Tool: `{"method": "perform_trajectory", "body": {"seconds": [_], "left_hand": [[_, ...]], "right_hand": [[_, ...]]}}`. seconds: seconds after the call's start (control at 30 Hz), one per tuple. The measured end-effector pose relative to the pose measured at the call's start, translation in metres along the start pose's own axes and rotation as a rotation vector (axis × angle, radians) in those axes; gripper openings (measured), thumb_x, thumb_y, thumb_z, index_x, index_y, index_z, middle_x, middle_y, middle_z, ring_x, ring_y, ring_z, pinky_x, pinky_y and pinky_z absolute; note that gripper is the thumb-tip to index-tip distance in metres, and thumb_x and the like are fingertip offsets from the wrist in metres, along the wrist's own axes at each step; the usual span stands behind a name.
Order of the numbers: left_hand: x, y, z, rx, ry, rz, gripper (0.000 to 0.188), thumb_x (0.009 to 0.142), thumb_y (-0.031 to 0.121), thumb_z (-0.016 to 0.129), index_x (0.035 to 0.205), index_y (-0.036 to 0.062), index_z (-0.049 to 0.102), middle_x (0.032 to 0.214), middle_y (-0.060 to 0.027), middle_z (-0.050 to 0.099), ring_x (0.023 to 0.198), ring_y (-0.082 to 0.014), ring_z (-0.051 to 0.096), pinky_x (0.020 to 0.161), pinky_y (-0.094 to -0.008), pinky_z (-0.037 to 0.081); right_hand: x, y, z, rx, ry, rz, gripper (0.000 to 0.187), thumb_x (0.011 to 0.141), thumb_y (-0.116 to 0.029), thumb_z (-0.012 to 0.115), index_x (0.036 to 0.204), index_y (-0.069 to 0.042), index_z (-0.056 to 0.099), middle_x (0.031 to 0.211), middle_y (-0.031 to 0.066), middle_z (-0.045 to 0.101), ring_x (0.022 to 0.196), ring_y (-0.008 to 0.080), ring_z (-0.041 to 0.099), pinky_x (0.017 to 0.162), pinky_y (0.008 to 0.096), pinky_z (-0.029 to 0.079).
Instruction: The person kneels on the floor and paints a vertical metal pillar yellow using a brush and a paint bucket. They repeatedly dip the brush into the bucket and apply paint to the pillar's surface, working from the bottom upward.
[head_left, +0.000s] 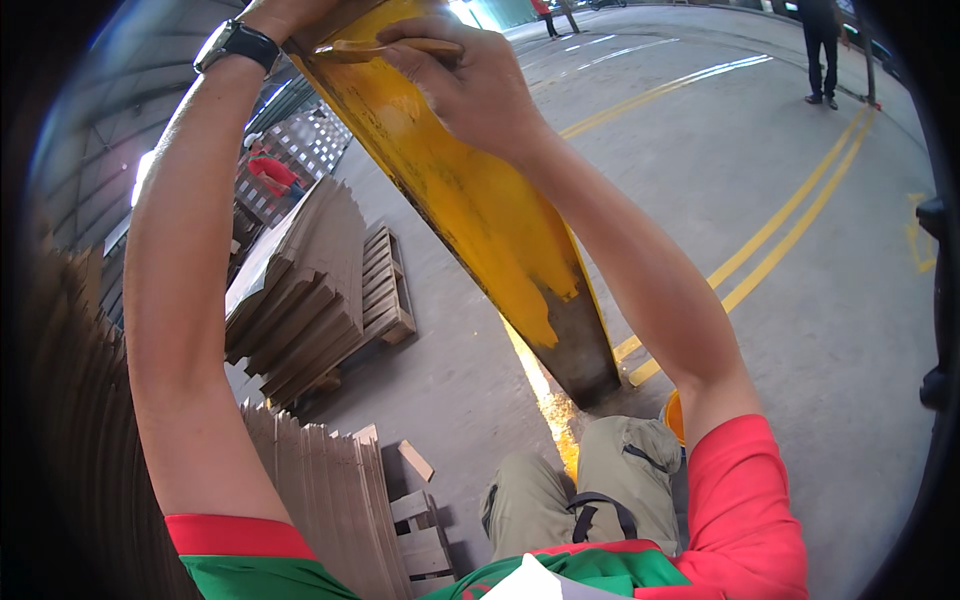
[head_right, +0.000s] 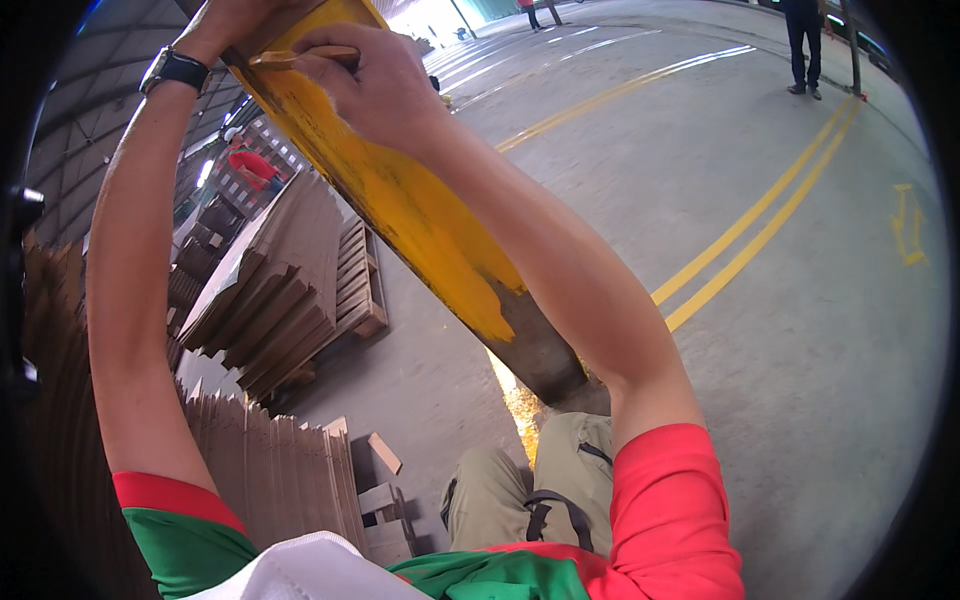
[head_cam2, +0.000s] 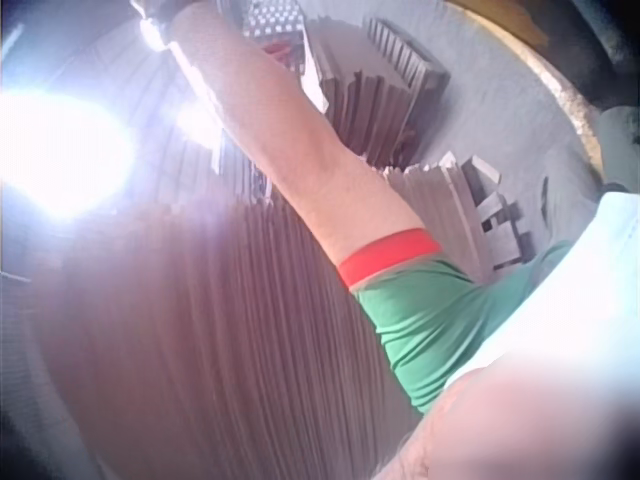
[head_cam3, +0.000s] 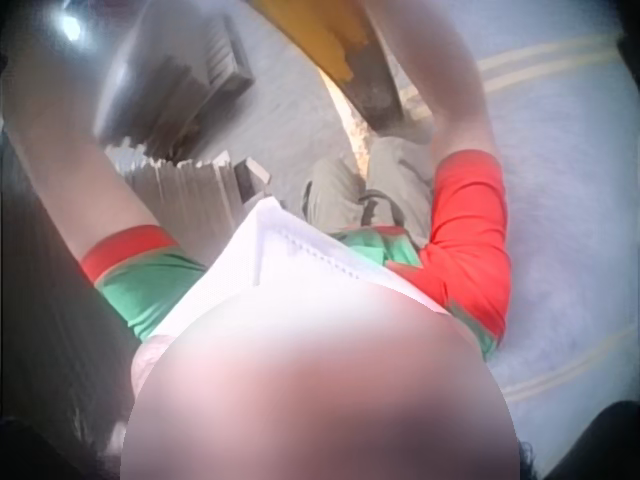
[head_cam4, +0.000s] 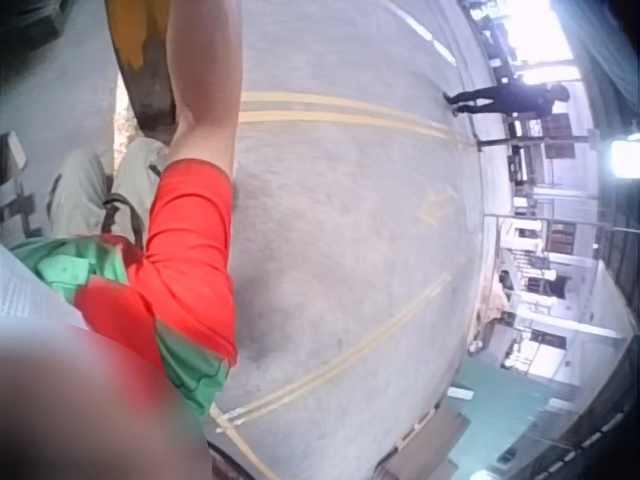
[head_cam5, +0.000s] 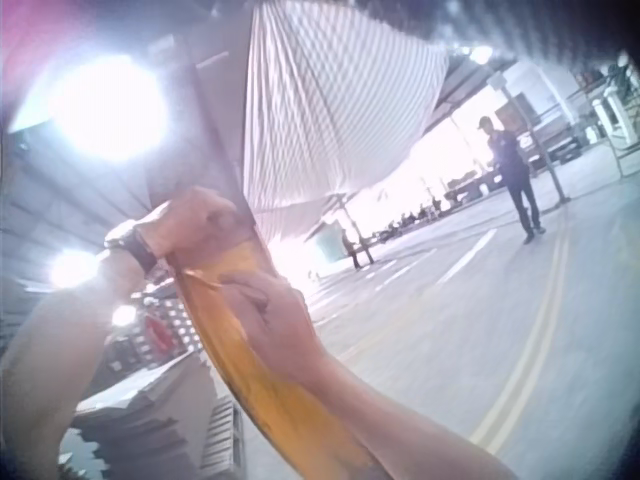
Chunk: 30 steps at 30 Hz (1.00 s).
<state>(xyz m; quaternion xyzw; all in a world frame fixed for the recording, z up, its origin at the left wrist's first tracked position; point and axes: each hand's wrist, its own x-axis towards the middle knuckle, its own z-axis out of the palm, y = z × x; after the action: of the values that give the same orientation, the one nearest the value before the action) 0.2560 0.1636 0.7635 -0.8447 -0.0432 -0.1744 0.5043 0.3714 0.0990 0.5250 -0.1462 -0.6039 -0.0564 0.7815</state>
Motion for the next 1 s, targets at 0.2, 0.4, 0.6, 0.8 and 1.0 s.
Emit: {"method": "perform_trajectory", "body": {"seconds": [0.2, 0.4, 0.6, 0.8, 1.0], "left_hand": [[0.001, 0.01, -0.005, 0.039, -0.005, -0.003, 0.003, 0.081, 0.008, 0.063, 0.083, 0.0088, 0.065, 0.081, -0.017, 0.066, 0.079, -0.0386, 0.064, 0.071, -0.0461, 0.05], [0.004, 0.014, -0.014, -0.008, -0.105, -0.047, 0.003, 0.082, 0.006, 0.063, 0.083, 0.0077, 0.064, 0.082, -0.0164, 0.066, 0.077, -0.0378, 0.062, 0.071, -0.0433, 0.051], [0.004, 0.015, -0.014, -0.06, -0.081, -0.07, 0.008, 0.08, 0.003, 0.066, 0.087, 0.0063, 0.068, 0.083, -0.0156, 0.068, 0.079, -0.0328, 0.065, 0.074, -0.0404, 0.053], [0.006, 0.026, -0.019, -0.088, -0.087, -0.117, 0.007, 0.081, 0.003, 0.067, 0.088, 0.006, 0.068, 0.084, -0.0151, 0.068, 0.079, -0.0318, 0.065, 0.075, -0.0399, 0.053], [0.006, 0.029, -0.022, -0.037, -0.117, -0.129, 0.005, 0.082, 0.002, 0.065, 0.086, 0.0049, 0.066, 0.081, -0.0152, 0.066, 0.077, -0.0321, 0.064, 0.072, -0.0408, 0.051]], "right_hand": [[-0.008, 0.009, -0.031, 0.112, -0.148, 0.206, 0.027, 0.098, -0.027, 0.072, 0.113, -0.005, 0.077, 0.094, 0.01, 0.078, 0.085, 0.0157, 0.074, 0.079, 0.0293, 0.056], [0.01, 0.008, -0.021, 0.254, -0.095, 0.107, 0.025, 0.097, -0.019, 0.07, 0.112, 0.001, 0.074, 0.096, 0.014, 0.077, 0.089, 0.018, 0.074, 0.081, 0.0318, 0.057], [0.013, 0.0, -0.035, 0.234, -0.235, 0.162, 0.031, 0.099, -0.017, 0.068, 0.118, 0.007, 0.07, 0.1, 0.0166, 0.078, 0.093, 0.0186, 0.073, 0.082, 0.033, 0.056], [0.018, -0.005, -0.03, 0.184, -0.152, 0.067, 0.027, 0.097, -0.012, 0.066, 0.116, 0.006, 0.072, 0.104, 0.0208, 0.077, 0.097, 0.0246, 0.074, 0.086, 0.0344, 0.056], [0.023, -0.014, -0.019, 0.191, -0.176, -0.004, 0.028, 0.093, -0.006, 0.065, 0.118, 0.004, 0.072, 0.108, 0.0209, 0.076, 0.101, 0.0273, 0.074, 0.089, 0.0353, 0.056]]}}
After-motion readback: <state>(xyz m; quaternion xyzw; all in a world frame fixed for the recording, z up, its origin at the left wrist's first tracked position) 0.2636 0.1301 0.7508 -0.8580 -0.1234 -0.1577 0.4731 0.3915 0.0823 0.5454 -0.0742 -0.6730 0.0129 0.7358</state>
